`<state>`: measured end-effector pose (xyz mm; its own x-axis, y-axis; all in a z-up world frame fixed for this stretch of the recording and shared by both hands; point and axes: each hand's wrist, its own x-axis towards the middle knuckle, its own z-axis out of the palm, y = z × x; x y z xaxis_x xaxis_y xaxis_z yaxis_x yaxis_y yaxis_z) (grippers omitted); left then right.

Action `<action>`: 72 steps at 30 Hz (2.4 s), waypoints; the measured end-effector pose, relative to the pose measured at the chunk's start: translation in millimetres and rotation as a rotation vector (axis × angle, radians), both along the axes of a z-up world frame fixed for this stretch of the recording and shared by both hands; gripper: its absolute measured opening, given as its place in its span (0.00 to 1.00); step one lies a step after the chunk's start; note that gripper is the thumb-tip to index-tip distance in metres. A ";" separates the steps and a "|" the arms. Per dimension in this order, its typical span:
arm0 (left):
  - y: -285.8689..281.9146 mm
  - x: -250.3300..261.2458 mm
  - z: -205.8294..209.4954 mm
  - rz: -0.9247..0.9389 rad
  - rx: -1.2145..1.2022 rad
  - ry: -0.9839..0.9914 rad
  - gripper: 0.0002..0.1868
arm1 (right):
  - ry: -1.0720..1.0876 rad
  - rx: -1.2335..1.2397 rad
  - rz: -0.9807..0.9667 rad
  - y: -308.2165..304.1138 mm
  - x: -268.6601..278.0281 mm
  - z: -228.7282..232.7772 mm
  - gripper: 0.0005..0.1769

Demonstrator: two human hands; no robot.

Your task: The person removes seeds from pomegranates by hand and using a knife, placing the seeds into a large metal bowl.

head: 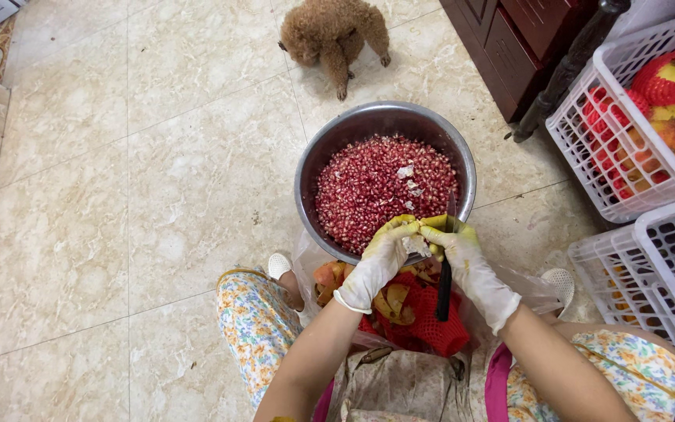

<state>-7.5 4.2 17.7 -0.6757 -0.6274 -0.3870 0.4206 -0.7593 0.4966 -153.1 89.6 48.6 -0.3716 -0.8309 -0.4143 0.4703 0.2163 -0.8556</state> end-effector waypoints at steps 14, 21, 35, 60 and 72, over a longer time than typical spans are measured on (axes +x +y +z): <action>-6.2 -8.7 -22.2 0.063 0.049 -0.002 0.20 | 0.118 -0.004 0.005 -1.0 9.0 23.9 0.05; -17.8 1.5 -32.2 0.146 -0.005 0.057 0.18 | 0.211 0.040 0.099 1.2 -3.0 51.7 0.10; -68.5 62.6 5.6 0.162 -0.793 -1.010 0.10 | 0.537 0.170 0.815 35.2 7.7 76.6 0.13; -137.1 99.7 -9.1 -0.187 -0.873 -0.809 0.08 | 0.428 0.288 0.820 40.8 14.8 50.5 0.24; -225.0 72.9 -53.1 0.317 -1.247 -1.230 0.07 | 0.318 0.284 0.758 37.2 9.0 64.4 0.22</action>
<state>65.4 -220.8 -35.4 -0.1979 -0.9520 0.2336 -0.5599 0.3054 0.7702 -144.2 126.8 113.1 0.1068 -0.7819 -0.6142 -0.1393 0.5999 -0.7879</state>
